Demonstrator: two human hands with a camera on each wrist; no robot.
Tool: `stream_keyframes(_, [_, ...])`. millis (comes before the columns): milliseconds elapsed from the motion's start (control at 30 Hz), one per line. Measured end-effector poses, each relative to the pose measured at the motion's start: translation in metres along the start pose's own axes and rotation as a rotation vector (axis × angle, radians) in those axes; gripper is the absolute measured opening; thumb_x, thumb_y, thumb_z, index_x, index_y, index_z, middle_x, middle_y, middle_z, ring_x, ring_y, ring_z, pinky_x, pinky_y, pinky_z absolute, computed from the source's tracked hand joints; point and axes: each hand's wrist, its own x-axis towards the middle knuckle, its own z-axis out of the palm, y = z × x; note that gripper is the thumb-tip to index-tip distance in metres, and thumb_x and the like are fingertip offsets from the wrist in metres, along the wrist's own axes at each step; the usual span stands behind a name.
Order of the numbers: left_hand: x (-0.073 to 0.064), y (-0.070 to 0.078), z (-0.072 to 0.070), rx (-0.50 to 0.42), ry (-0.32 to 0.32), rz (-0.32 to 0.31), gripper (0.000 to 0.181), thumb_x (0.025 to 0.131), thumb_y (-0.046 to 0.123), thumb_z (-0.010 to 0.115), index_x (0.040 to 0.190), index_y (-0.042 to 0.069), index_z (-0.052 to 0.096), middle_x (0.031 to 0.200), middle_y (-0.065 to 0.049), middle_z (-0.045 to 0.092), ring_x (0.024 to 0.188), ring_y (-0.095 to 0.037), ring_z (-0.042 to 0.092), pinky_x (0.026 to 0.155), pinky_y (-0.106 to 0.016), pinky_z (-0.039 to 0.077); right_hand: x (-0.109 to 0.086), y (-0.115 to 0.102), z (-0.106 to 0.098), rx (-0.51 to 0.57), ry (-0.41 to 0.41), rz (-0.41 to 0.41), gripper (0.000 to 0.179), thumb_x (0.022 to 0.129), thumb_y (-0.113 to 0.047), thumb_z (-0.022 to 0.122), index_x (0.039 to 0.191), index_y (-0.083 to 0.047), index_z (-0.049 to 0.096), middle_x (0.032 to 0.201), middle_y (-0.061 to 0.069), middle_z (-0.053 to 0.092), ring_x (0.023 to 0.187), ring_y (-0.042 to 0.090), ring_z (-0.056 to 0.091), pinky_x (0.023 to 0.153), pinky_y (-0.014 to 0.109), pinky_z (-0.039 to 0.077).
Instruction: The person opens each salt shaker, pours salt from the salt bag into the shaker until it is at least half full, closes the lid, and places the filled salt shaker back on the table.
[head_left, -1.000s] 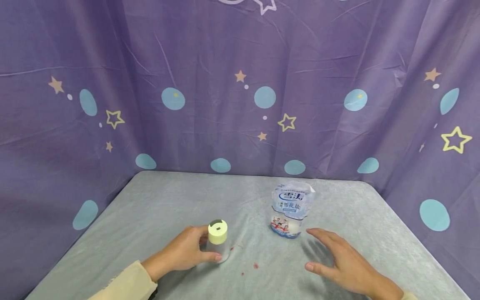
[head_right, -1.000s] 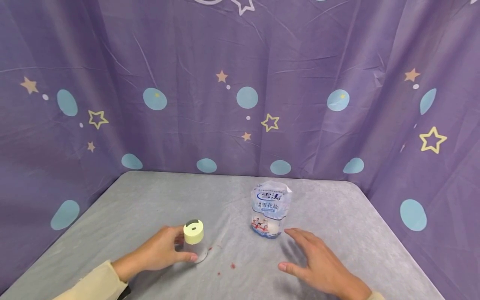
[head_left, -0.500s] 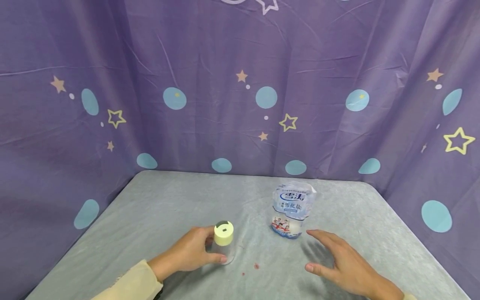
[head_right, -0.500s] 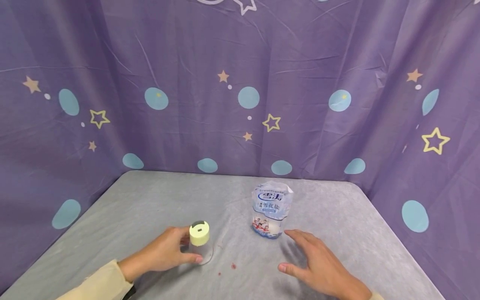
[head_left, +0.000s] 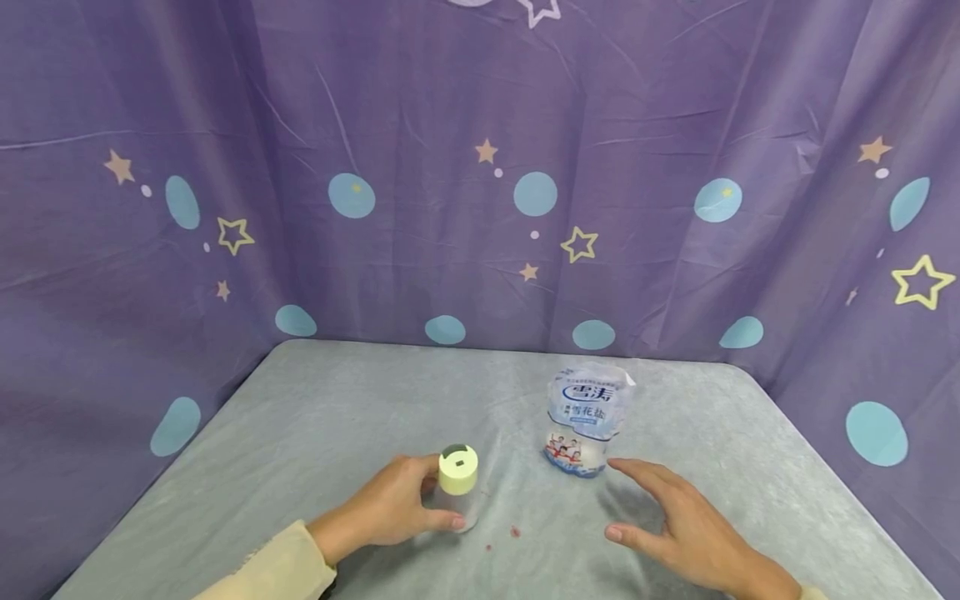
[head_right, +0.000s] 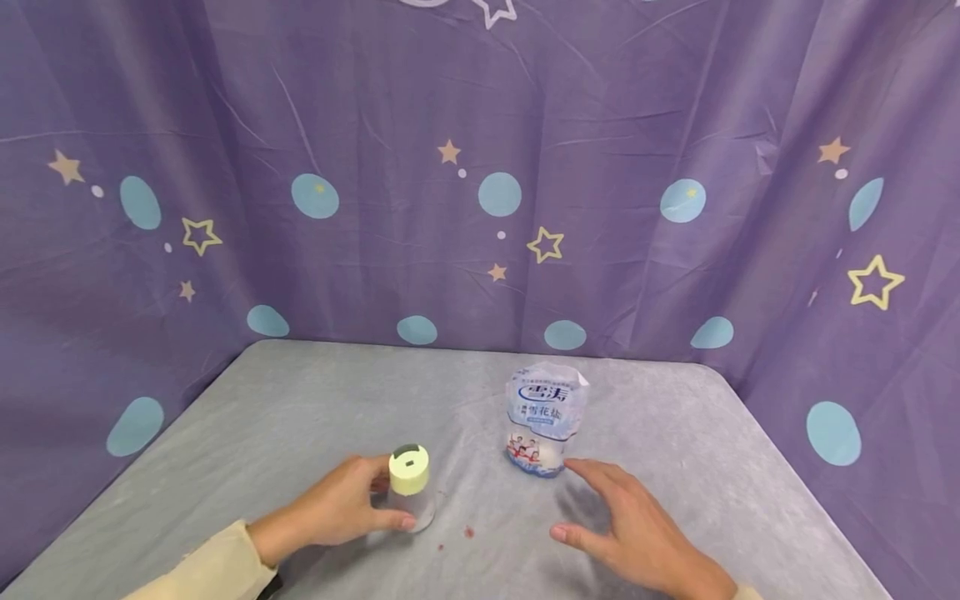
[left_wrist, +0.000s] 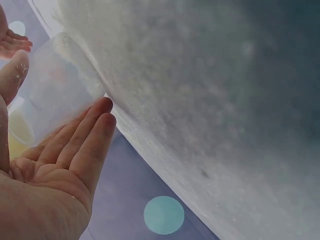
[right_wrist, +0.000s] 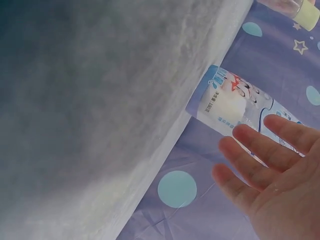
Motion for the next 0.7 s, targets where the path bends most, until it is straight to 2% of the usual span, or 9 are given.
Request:
stream_keyframes(200, [0.002, 0.003, 0.003, 0.001, -0.012, -0.006, 0.052, 0.074, 0.051, 0.089, 0.114, 0.023, 0.070, 0.105, 0.010, 0.072, 0.093, -0.010, 0.065, 0.081, -0.037, 0.055, 0.003, -0.004, 0.003, 0.027, 0.004, -0.006, 0.073, 0.081, -0.050, 0.084, 0.142, -0.018, 0.060, 0.137, -0.011, 0.062, 0.122, 0.016, 0.061, 0.094, 0.044, 0.053])
stream_keyframes(533, [0.003, 0.011, 0.007, -0.024, -0.020, 0.001, 0.050, 0.073, 0.049, 0.091, 0.111, 0.023, 0.072, 0.104, 0.014, 0.071, 0.094, -0.009, 0.066, 0.082, -0.036, 0.055, 0.009, -0.011, 0.006, 0.076, 0.037, -0.054, 0.070, 0.081, -0.046, 0.086, 0.139, -0.015, 0.062, 0.134, -0.008, 0.065, 0.119, 0.017, 0.064, 0.093, 0.037, 0.054])
stream_keyframes(700, [0.005, 0.015, 0.010, -0.025, -0.019, 0.016, 0.047, 0.072, 0.048, 0.091, 0.107, 0.024, 0.071, 0.099, 0.016, 0.070, 0.090, -0.008, 0.064, 0.080, -0.033, 0.054, 0.013, -0.012, 0.008, 0.112, 0.051, -0.069, 0.066, 0.081, -0.042, 0.087, 0.135, -0.013, 0.065, 0.132, -0.008, 0.066, 0.116, 0.016, 0.065, 0.091, 0.038, 0.055])
